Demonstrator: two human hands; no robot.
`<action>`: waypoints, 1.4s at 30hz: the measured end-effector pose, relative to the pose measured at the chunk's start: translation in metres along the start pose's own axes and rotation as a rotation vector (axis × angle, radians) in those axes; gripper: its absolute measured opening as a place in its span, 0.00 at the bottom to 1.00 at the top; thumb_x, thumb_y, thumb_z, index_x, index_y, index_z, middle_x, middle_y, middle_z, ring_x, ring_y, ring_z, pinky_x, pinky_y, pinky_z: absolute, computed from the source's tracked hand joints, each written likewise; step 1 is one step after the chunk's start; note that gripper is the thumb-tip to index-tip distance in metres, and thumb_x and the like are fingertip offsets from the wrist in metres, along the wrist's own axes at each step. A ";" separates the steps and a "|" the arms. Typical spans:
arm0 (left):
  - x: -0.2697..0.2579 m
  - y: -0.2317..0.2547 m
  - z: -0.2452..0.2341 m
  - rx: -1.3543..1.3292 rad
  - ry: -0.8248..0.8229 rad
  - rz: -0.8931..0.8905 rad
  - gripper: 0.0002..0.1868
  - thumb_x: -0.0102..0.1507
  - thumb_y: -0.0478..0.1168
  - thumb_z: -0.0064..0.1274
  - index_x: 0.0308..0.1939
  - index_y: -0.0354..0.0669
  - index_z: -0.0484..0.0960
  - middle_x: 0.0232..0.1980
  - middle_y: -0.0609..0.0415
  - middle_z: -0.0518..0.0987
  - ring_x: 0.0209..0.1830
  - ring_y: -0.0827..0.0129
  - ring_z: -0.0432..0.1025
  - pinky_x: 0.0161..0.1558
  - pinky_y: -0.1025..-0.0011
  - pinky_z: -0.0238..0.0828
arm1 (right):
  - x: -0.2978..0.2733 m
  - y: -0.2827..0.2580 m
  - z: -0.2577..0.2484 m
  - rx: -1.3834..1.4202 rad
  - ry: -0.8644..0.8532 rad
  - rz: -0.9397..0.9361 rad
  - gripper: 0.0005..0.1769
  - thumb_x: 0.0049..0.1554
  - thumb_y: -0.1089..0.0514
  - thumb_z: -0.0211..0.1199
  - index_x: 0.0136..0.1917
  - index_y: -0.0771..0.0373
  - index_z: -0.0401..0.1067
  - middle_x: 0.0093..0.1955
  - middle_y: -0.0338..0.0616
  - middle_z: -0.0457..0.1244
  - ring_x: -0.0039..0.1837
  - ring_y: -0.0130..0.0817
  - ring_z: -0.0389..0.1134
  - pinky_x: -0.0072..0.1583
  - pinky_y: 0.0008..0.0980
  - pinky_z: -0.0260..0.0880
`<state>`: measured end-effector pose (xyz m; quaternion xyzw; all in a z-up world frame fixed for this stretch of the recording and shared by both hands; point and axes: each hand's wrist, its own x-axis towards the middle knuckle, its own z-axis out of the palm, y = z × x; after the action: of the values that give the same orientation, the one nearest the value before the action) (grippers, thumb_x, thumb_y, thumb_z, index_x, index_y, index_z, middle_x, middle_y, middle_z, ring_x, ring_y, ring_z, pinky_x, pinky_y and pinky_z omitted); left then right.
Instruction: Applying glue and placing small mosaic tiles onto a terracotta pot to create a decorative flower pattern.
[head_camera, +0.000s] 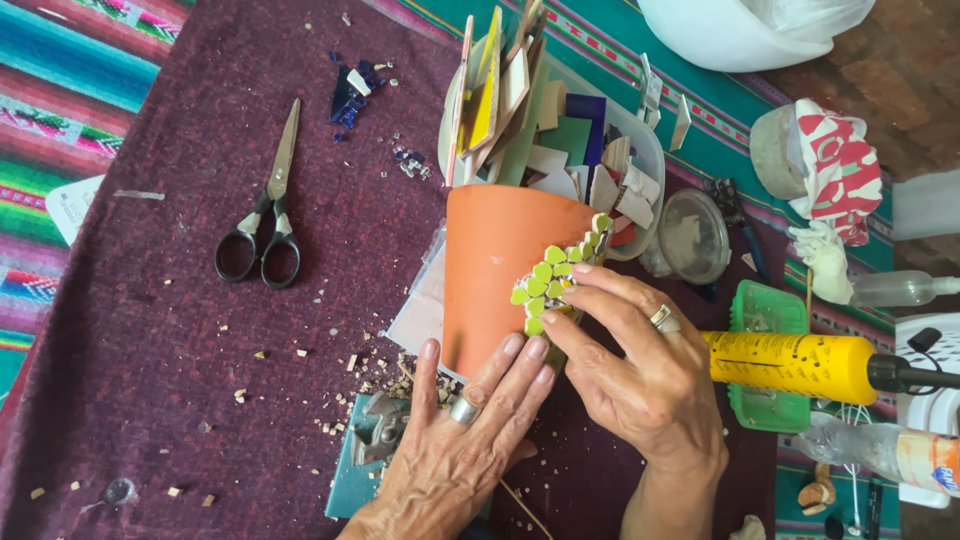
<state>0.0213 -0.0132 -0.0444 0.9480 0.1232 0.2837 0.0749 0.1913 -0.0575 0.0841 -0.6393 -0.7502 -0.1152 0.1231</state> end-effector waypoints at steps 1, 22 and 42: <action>-0.001 0.000 0.001 0.000 0.000 0.002 0.36 0.67 0.52 0.53 0.78 0.49 0.62 0.82 0.55 0.59 0.83 0.65 0.53 0.73 0.36 0.50 | 0.000 0.001 0.001 -0.001 0.001 0.001 0.14 0.64 0.67 0.49 0.54 0.66 0.76 0.55 0.55 0.67 0.62 0.55 0.71 0.65 0.49 0.74; -0.004 0.001 0.004 0.024 -0.040 0.020 0.41 0.66 0.58 0.53 0.79 0.48 0.59 0.83 0.54 0.57 0.83 0.63 0.51 0.72 0.33 0.48 | -0.018 0.008 0.004 -0.195 0.033 0.061 0.20 0.68 0.63 0.47 0.59 0.44 0.77 0.72 0.50 0.60 0.78 0.64 0.49 0.75 0.73 0.51; -0.005 0.000 0.009 0.029 -0.024 0.021 0.44 0.61 0.60 0.59 0.75 0.46 0.64 0.81 0.51 0.61 0.82 0.62 0.53 0.69 0.27 0.50 | -0.019 0.026 0.013 -0.014 0.128 0.109 0.21 0.65 0.76 0.52 0.61 0.56 0.76 0.73 0.63 0.57 0.78 0.59 0.50 0.75 0.56 0.69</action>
<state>0.0226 -0.0153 -0.0548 0.9536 0.1166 0.2713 0.0596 0.2194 -0.0670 0.0659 -0.6715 -0.7039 -0.1543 0.1723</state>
